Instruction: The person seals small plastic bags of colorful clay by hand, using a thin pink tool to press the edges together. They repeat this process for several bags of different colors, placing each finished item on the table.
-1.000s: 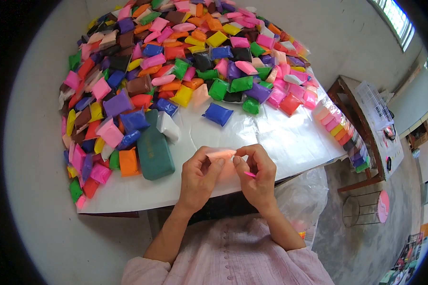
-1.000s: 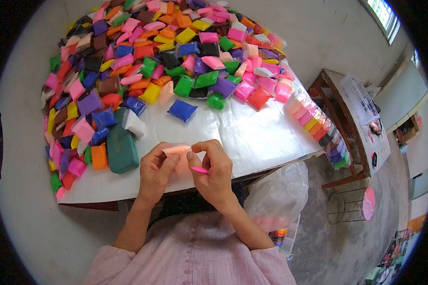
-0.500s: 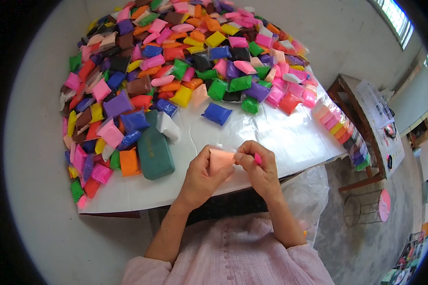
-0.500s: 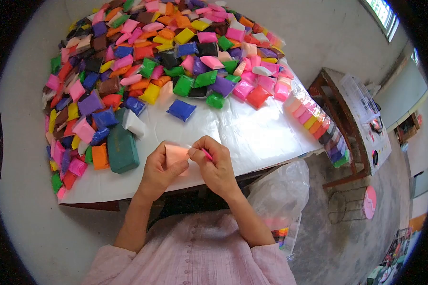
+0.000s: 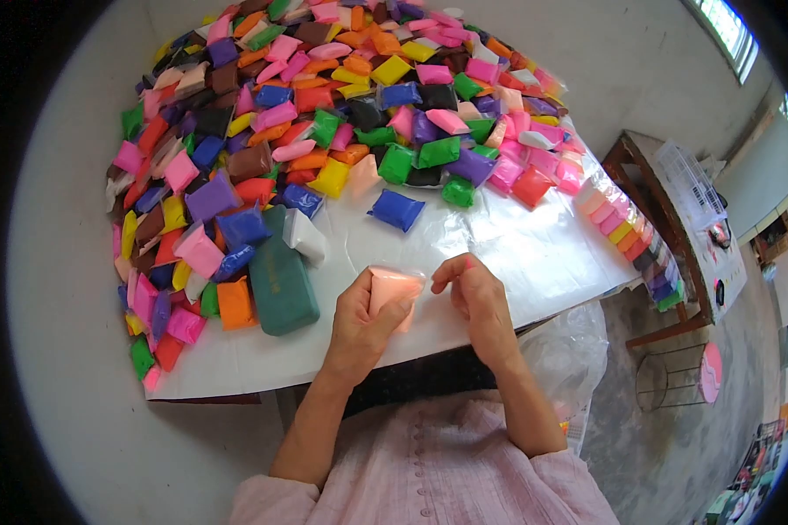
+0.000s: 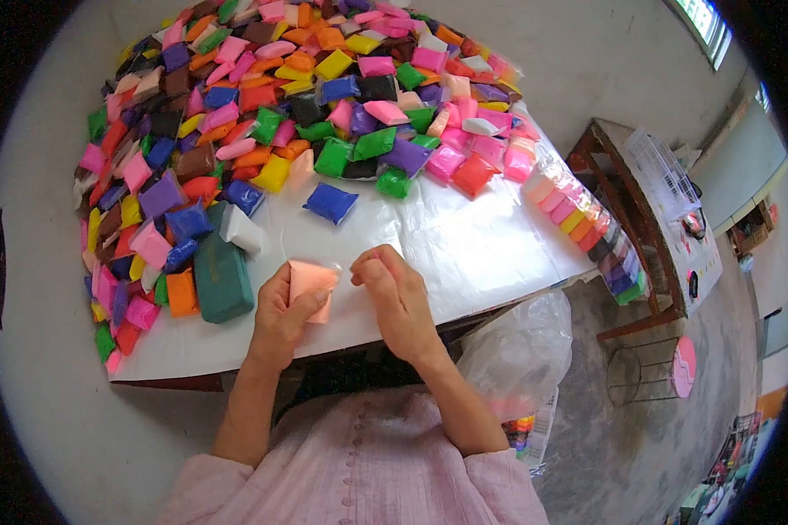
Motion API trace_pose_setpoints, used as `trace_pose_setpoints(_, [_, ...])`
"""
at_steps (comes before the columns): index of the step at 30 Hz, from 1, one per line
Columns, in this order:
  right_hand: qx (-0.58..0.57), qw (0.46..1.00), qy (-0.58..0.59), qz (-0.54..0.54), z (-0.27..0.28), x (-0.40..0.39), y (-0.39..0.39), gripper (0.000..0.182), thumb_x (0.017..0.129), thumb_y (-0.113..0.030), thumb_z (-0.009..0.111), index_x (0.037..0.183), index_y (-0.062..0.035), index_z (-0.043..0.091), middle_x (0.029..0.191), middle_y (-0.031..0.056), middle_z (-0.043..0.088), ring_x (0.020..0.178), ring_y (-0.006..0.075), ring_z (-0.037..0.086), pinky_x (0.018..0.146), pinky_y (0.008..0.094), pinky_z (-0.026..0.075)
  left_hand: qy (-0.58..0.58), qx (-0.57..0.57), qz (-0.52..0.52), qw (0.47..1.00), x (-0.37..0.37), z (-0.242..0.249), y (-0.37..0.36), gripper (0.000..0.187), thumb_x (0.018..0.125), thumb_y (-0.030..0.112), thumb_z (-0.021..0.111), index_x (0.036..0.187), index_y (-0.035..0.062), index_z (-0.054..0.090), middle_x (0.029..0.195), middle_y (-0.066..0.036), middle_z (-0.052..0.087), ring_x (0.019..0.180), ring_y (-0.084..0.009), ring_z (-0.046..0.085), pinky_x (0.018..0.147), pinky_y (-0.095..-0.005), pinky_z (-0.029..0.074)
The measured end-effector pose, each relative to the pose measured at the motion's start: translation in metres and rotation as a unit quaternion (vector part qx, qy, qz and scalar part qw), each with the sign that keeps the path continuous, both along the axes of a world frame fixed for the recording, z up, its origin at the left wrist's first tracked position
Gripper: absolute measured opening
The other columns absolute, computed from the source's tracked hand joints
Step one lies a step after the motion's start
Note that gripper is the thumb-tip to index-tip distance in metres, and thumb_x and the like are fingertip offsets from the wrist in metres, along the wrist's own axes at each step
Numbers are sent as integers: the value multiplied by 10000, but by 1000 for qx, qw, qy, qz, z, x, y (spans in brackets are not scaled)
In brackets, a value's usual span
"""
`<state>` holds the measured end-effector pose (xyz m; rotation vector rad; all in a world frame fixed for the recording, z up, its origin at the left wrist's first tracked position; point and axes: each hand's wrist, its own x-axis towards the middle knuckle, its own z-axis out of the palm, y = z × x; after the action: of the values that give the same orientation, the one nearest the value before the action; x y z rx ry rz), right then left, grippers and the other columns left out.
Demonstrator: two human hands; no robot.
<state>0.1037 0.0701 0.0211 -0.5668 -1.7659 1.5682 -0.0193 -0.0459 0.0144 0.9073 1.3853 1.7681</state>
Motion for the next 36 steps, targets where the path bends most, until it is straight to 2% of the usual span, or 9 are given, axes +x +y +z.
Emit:
trace_pose_setpoints(4, [233,958,-116,-122,2,1,-15,129,932,-131,573,869,-22,545,745,141,607,673,294,599,579,367,450,-8,11,31,999,4,0,2,222,903,106,617,1095,3,577,939,-14,588,808,-54,520,704,-223,448])
trace_pose_setpoints(10, [386,909,-54,-148,-6,-9,-20,166,834,-140,704,821,-64,558,705,72,549,632,263,572,523,376,425,32,-1,46,998,5,4,3,207,909,110,612,1081,1,576,912,-15,589,784,-56,515,681,-224,446])
trace_pose_setpoints(13, [478,849,-61,-217,-8,-14,-23,181,792,-135,727,779,-84,554,699,50,513,605,233,532,503,354,405,25,10,58,998,6,1,4,202,917,121,602,1074,-3,575,901,-17,591,772,-60,519,676,-225,448])
trace_pose_setpoints(19, [521,809,-83,-258,-8,-13,-22,200,747,-59,759,788,-75,563,664,41,511,578,212,528,498,336,396,47,-3,66,997,5,1,6,196,922,129,589,1061,-9,575,902,-27,593,767,-68,523,676,-228,454])
trace_pose_setpoints(22, [519,808,-74,-268,-11,-12,-19,204,753,-124,741,747,-87,540,687,47,479,589,212,495,495,340,383,54,-5,67,996,6,1,6,195,918,123,589,1061,-9,574,899,-25,592,762,-69,523,672,-230,454])
trace_pose_setpoints(25, [508,827,-52,-235,-7,-10,-23,198,730,-55,764,767,-79,571,666,39,522,573,208,527,500,325,399,39,-7,59,997,7,2,5,191,916,117,582,1058,-11,572,897,-23,589,759,-67,520,671,-230,453])
trace_pose_setpoints(28, [527,818,-45,-225,-5,-10,-25,187,728,-60,762,765,-79,579,661,37,520,566,207,521,494,326,395,38,-14,36,999,3,-4,3,248,912,98,590,1138,1,560,994,-15,607,848,-55,532,758,-220,455])
trace_pose_setpoints(31, [535,815,-40,-218,-5,-9,-23,179,729,-67,760,771,-79,586,659,35,519,563,208,518,488,331,391,43,-13,33,998,3,-5,3,238,913,89,582,1134,3,558,1000,-16,605,850,-54,531,760,-219,455])
trace_pose_setpoints(36, [531,811,-55,-240,-6,-8,-19,180,723,-64,764,765,-79,589,657,34,522,560,208,514,484,336,389,68,-3,59,996,6,0,5,190,905,98,574,1060,-12,566,892,-24,580,763,-65,509,664,-235,450])
